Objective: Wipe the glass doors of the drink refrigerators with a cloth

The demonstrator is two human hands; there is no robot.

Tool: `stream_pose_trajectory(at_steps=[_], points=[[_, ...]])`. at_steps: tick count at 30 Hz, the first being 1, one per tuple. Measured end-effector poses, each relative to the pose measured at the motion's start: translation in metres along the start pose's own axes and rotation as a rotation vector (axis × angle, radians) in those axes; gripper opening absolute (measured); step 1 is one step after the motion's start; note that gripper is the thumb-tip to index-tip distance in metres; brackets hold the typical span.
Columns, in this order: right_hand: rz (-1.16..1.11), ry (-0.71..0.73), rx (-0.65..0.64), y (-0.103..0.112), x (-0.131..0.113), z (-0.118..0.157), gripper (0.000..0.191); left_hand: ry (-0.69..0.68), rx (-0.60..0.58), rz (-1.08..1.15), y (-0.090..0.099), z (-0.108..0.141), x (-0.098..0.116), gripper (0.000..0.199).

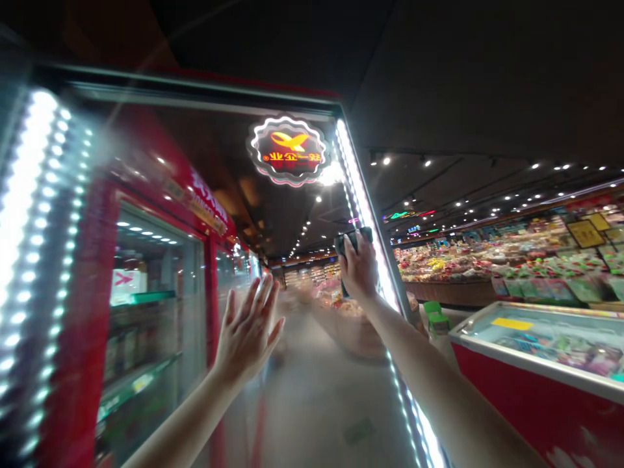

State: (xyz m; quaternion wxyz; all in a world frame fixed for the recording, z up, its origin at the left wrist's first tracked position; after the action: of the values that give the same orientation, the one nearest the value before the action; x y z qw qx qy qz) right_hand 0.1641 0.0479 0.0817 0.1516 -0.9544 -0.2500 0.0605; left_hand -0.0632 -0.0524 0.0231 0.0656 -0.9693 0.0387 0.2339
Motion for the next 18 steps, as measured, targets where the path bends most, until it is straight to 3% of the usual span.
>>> stream_pose_trajectory(at_steps=[3, 6, 9, 13, 15, 18], points=[[-0.067, 0.046, -0.035, -0.012, -0.059, -0.004, 0.047, 0.03, -0.019, -0.024, 0.003, 0.003, -0.008, 0.079], [-0.189, 0.311, -0.161, 0.0, -0.108, 0.035, 0.051, 0.031, -0.023, -0.032, 0.012, 0.011, -0.016, 0.082], [-0.227, 0.398, -0.222, 0.016, -0.094, 0.066, 0.054, 0.031, -0.031, -0.039, 0.026, 0.025, -0.03, 0.081], [-0.087, 0.002, -0.036, 0.008, -0.045, 0.034, 0.05, 0.045, -0.057, -0.068, 0.041, 0.041, -0.049, 0.081], [-0.056, -0.107, -0.001, -0.005, -0.06, 0.014, 0.049, 0.056, -0.068, -0.078, 0.044, 0.044, -0.054, 0.082], [-0.138, 0.063, -0.083, -0.017, -0.126, 0.014, 0.051, 0.075, -0.087, -0.07, 0.044, 0.045, -0.056, 0.083]])
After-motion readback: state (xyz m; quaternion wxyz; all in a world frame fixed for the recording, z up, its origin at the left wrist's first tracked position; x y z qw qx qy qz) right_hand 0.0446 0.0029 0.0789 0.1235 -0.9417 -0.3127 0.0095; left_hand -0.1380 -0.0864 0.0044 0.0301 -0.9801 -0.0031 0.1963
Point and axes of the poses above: each hand's wrist, its own z-axis away from the middle knuckle, its own y-axis out of the back of the hand, x = y × z, the point moved 7 cm from there along -z, towards the middle knuckle, and after that the axes turned 10 degrees about x, right-handed, at the moved point
